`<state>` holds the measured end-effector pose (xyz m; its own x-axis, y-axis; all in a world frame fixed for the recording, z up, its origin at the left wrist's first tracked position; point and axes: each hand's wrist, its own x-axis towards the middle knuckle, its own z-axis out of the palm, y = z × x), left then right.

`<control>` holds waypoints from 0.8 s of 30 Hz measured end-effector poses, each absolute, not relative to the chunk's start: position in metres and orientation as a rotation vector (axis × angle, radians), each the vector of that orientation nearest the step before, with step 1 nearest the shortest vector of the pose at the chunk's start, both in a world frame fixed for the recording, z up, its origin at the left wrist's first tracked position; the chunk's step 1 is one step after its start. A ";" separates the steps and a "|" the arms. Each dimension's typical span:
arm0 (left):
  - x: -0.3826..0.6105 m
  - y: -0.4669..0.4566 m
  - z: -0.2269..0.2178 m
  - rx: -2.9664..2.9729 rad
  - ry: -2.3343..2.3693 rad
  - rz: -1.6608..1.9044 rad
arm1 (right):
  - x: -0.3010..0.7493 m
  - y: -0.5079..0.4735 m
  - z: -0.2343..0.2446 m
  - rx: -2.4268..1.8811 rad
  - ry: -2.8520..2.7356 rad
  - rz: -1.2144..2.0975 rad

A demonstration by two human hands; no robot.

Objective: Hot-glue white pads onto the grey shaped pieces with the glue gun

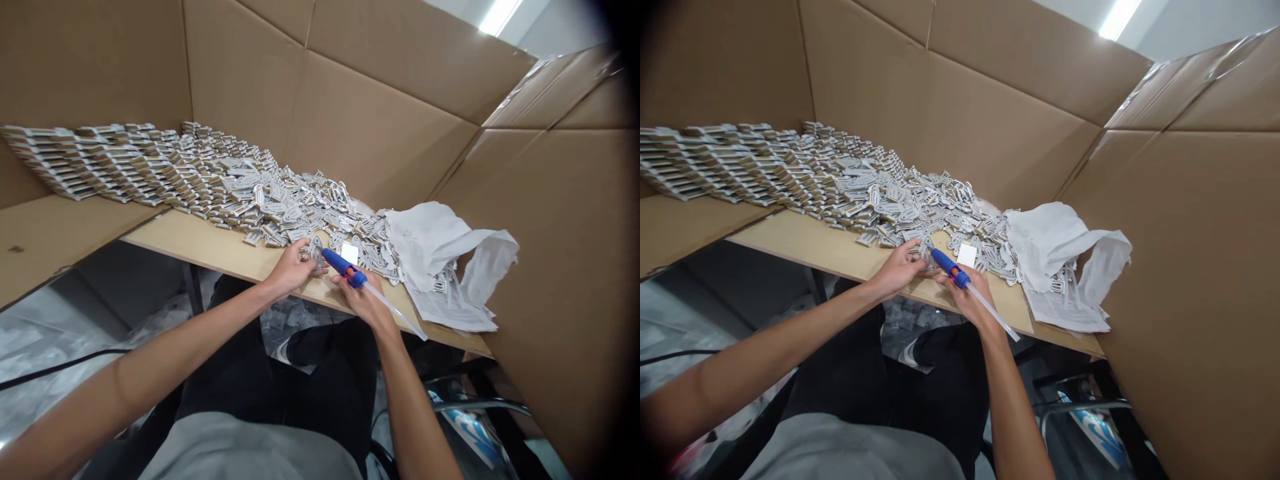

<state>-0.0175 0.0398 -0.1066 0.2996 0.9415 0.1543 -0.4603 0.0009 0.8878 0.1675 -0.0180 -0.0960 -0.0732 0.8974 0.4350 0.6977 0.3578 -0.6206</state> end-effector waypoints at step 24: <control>-0.018 0.044 -0.112 1.110 0.549 1.207 | 0.171 -0.017 -0.096 -1.371 -1.891 0.334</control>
<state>-0.0182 0.0437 -0.1123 0.3190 0.9252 0.2056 -0.4531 -0.0416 0.8905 0.1708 -0.0173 -0.0956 -0.1320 0.8960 0.4239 0.6964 0.3882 -0.6037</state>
